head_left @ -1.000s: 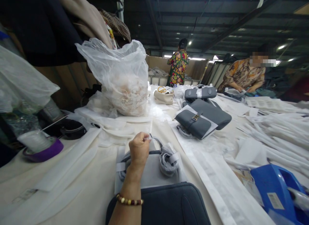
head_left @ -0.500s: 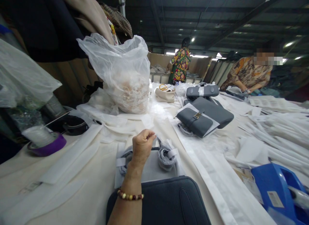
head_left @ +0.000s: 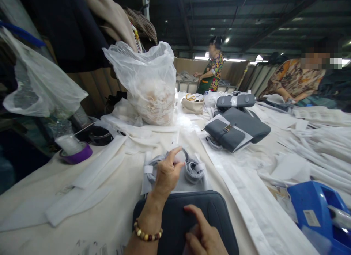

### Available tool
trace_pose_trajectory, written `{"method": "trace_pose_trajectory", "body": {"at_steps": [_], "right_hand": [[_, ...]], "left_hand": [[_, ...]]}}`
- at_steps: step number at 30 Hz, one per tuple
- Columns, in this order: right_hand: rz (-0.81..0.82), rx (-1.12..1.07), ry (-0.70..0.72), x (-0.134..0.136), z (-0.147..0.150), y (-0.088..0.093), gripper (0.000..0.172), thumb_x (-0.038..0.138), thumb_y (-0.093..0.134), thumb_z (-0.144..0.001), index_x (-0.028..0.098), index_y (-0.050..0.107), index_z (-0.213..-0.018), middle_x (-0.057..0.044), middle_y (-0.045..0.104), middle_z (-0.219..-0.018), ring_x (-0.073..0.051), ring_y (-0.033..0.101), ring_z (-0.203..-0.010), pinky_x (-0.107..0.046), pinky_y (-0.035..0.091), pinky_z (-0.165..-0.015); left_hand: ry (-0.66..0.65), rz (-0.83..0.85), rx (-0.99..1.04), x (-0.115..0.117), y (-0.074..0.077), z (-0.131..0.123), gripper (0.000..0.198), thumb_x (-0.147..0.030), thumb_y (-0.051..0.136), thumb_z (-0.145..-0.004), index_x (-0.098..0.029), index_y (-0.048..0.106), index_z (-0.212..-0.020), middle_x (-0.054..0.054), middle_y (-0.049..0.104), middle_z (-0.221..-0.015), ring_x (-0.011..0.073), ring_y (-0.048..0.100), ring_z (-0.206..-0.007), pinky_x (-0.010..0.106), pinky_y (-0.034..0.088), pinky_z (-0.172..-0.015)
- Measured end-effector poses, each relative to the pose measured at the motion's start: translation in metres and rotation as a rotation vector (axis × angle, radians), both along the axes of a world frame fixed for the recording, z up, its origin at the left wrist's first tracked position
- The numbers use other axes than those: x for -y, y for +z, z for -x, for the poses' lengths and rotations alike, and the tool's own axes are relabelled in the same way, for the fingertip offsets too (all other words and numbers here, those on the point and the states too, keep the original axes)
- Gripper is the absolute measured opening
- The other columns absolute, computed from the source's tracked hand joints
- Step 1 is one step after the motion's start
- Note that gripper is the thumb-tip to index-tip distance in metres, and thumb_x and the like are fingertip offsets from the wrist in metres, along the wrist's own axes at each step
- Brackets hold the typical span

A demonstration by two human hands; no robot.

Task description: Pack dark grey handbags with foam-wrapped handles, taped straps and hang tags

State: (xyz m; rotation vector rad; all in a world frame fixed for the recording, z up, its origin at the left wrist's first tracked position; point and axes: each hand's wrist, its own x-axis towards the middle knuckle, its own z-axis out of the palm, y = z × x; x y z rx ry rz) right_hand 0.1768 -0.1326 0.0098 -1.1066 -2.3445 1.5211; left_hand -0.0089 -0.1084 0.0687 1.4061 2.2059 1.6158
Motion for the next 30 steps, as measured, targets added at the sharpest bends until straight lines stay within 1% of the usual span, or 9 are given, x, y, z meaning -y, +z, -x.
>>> {"method": "trace_pose_trajectory", "body": {"at_steps": [4, 8, 13, 15, 21, 23, 25, 27, 30], "right_hand": [[-0.067, -0.079, -0.049, -0.004, 0.008, -0.012, 0.065, 0.011, 0.042, -0.075, 0.020, 0.038, -0.139, 0.005, 0.055, -0.055, -0.015, 0.058, -0.053, -0.022, 0.042, -0.055], [-0.024, -0.060, -0.040, -0.004, 0.013, -0.006, 0.075, 0.007, 0.039, -0.072, 0.020, 0.028, -0.145, 0.006, 0.054, -0.054, -0.014, 0.057, -0.049, -0.021, 0.043, -0.055], [0.068, -0.129, -0.065, -0.008, 0.017, 0.001, 0.077, 0.004, 0.036, -0.069, 0.021, 0.030, -0.144, 0.008, 0.053, -0.052, -0.012, 0.055, -0.043, -0.020, 0.043, -0.051], [0.106, -0.151, -0.080, -0.007, 0.017, -0.002, 0.077, 0.005, 0.037, -0.068, 0.021, 0.029, -0.143, 0.009, 0.051, -0.050, -0.012, 0.054, -0.041, -0.019, 0.042, -0.048], [0.080, -0.229, -0.113, 0.000, 0.014, -0.016, 0.070, 0.018, 0.040, -0.082, 0.016, 0.016, -0.148, 0.008, 0.046, -0.054, -0.012, 0.053, -0.042, -0.019, 0.041, -0.045], [0.029, -0.271, -0.118, 0.003, 0.015, -0.018, 0.063, 0.026, 0.039, -0.087, 0.017, 0.022, -0.147, 0.007, 0.046, -0.056, -0.012, 0.053, -0.044, -0.019, 0.041, -0.045], [-0.001, -0.311, -0.120, 0.003, 0.017, -0.017, 0.054, 0.030, 0.040, -0.087, 0.017, 0.038, -0.140, 0.006, 0.048, -0.055, -0.011, 0.052, -0.044, -0.019, 0.041, -0.046], [-0.042, -0.350, -0.126, 0.002, 0.021, -0.014, 0.045, 0.028, 0.044, -0.085, 0.016, 0.054, -0.127, 0.005, 0.051, -0.054, -0.011, 0.051, -0.043, -0.019, 0.042, -0.047], [-0.192, -0.384, -0.183, -0.001, 0.025, -0.010, 0.031, 0.025, 0.050, -0.081, 0.016, 0.066, -0.106, 0.002, 0.056, -0.057, -0.011, 0.052, -0.047, -0.020, 0.043, -0.049]], "left_hand": [[0.026, 0.038, -0.105, 0.030, -0.027, -0.018, 0.065, -0.009, 0.061, -0.073, -0.015, 0.042, -0.135, -0.001, 0.070, -0.073, 0.0123, 0.062, -0.057, 0.020, 0.051, -0.064], [-0.055, -0.096, -0.239, 0.053, -0.052, -0.026, 0.070, -0.003, 0.049, -0.081, -0.013, 0.020, -0.144, -0.003, 0.070, -0.070, 0.0120, 0.068, -0.065, 0.018, 0.054, -0.069], [-0.076, -0.197, -0.603, 0.063, -0.065, -0.030, 0.037, -0.002, 0.040, -0.086, -0.014, 0.048, -0.120, 0.004, 0.070, -0.073, 0.0149, 0.068, -0.066, 0.022, 0.056, -0.064], [-0.084, -0.205, -0.695, 0.064, -0.066, -0.035, 0.031, -0.001, 0.039, -0.085, -0.013, 0.052, -0.110, 0.007, 0.070, -0.074, 0.0161, 0.068, -0.065, 0.024, 0.056, -0.061], [-0.090, -0.211, -0.704, 0.069, -0.070, -0.047, 0.031, 0.003, 0.036, -0.082, -0.012, 0.056, -0.100, 0.009, 0.070, -0.076, 0.0169, 0.068, -0.069, 0.025, 0.057, -0.062], [-0.082, -0.207, -0.659, 0.071, -0.072, -0.047, 0.030, 0.002, 0.036, -0.083, -0.013, 0.056, -0.098, 0.009, 0.070, -0.077, 0.0172, 0.068, -0.069, 0.026, 0.058, -0.063], [-0.079, -0.197, -0.600, 0.071, -0.073, -0.046, 0.027, 0.000, 0.037, -0.084, -0.014, 0.056, -0.097, 0.008, 0.070, -0.076, 0.0167, 0.068, -0.068, 0.025, 0.058, -0.063], [-0.083, -0.175, -0.545, 0.072, -0.073, -0.043, 0.026, 0.000, 0.038, -0.084, -0.014, 0.055, -0.098, 0.006, 0.070, -0.074, 0.0146, 0.069, -0.067, 0.022, 0.058, -0.064], [-0.098, -0.133, -0.429, 0.073, -0.073, -0.040, 0.029, 0.001, 0.039, -0.081, -0.015, 0.053, -0.101, 0.003, 0.071, -0.075, 0.0118, 0.069, -0.068, 0.017, 0.057, -0.067]]}}
